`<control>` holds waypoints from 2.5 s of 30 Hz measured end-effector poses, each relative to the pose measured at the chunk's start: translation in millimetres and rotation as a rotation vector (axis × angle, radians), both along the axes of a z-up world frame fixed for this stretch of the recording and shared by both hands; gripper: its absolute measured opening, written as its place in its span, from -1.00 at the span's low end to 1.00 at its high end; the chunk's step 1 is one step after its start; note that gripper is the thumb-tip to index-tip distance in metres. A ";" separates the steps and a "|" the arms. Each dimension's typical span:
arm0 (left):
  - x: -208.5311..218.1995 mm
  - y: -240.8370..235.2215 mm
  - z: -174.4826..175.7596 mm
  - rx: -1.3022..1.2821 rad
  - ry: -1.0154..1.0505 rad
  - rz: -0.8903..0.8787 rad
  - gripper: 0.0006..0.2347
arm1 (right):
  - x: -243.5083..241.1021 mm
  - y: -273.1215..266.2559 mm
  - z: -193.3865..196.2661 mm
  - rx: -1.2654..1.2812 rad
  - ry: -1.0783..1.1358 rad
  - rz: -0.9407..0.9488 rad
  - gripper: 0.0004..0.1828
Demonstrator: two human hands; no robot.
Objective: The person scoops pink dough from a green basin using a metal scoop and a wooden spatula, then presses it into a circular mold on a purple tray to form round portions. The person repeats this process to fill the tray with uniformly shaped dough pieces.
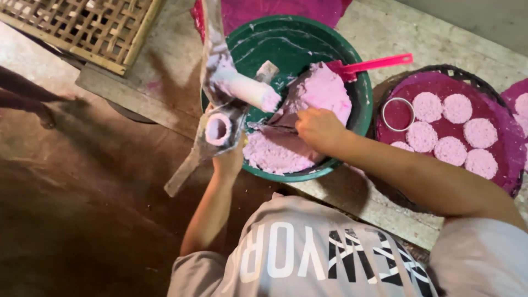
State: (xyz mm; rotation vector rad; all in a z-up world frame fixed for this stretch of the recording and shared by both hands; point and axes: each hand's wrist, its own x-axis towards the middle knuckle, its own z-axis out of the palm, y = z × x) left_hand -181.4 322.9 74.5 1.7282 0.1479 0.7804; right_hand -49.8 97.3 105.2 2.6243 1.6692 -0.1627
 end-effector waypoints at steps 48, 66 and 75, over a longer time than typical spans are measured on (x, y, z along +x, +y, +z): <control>58.9 -60.4 40.6 0.634 0.188 -0.362 -0.56 | -44.4 -45.2 185.2 -0.320 -0.379 0.006 -0.62; 53.4 -63.2 80.4 0.553 0.255 -0.456 -0.53 | -63.2 -47.9 168.7 -0.168 -0.548 0.131 -0.78; 62.3 -24.6 93.3 0.497 0.104 -0.043 -0.57 | -64.8 -93.4 203.0 0.375 0.022 -0.325 -0.51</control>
